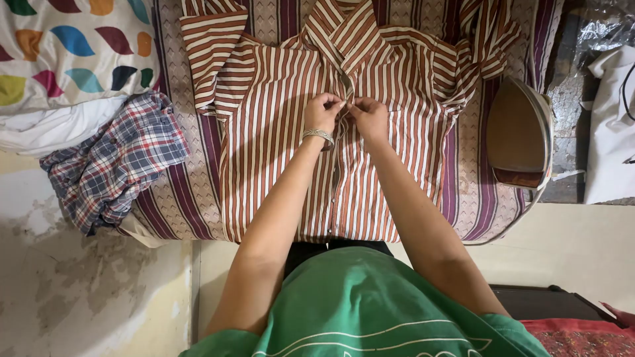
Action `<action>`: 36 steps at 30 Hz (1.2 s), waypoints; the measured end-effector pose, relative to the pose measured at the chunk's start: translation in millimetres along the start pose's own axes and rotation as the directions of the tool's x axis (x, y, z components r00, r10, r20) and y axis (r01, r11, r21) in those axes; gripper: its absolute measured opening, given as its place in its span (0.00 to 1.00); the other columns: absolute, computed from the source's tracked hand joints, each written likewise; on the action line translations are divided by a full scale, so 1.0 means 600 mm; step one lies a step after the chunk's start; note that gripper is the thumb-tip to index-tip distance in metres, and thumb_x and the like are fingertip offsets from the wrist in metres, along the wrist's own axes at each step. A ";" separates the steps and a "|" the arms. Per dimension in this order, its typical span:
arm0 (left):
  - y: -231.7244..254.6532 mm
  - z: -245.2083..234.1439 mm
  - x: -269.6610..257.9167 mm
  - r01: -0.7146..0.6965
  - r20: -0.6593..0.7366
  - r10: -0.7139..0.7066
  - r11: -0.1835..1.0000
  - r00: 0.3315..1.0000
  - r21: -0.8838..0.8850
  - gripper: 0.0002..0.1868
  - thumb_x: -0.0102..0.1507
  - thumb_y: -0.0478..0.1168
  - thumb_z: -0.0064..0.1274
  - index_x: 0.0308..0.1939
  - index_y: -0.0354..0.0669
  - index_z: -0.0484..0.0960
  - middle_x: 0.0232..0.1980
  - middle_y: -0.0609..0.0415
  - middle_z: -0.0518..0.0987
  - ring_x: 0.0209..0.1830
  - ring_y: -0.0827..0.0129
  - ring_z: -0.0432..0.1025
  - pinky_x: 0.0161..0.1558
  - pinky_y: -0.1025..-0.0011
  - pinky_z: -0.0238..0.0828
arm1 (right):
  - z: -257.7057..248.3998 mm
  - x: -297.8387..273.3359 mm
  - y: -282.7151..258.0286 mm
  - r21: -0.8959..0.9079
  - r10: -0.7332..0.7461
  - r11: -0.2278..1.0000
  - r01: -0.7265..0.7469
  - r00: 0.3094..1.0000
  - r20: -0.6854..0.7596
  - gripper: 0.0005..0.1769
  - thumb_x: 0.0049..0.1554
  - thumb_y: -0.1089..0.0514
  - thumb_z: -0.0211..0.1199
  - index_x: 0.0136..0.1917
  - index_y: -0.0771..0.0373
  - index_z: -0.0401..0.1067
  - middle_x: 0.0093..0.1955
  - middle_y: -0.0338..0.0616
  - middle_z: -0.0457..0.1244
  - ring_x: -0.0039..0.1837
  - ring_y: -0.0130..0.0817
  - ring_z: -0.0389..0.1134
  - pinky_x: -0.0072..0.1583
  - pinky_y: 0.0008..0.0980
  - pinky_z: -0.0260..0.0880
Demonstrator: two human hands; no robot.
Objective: The person is ironing a striped button-up shirt on a bed using a handheld clothes iron.
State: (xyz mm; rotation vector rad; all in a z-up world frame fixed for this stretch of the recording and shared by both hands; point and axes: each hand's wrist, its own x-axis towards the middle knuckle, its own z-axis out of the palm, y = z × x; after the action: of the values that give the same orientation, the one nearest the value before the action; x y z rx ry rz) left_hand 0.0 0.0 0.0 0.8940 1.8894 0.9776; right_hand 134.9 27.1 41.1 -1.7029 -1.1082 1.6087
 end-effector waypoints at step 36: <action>0.019 0.008 0.007 0.313 -0.025 -0.318 0.943 0.948 -0.111 0.09 0.62 0.43 0.62 0.38 0.41 0.90 0.30 0.54 0.85 0.24 0.73 0.72 0.29 0.72 0.68 | -0.001 0.016 -0.012 -0.098 -0.159 0.982 0.162 0.987 0.037 0.04 0.58 0.59 0.69 0.45 0.60 0.82 0.41 0.42 0.74 0.39 0.23 0.74 0.44 0.22 0.76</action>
State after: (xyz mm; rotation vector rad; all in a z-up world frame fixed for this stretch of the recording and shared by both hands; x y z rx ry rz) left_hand 5.0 9.9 6.4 0.4906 1.9228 0.8939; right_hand 133.6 39.2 42.1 -1.6117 -1.3256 1.5040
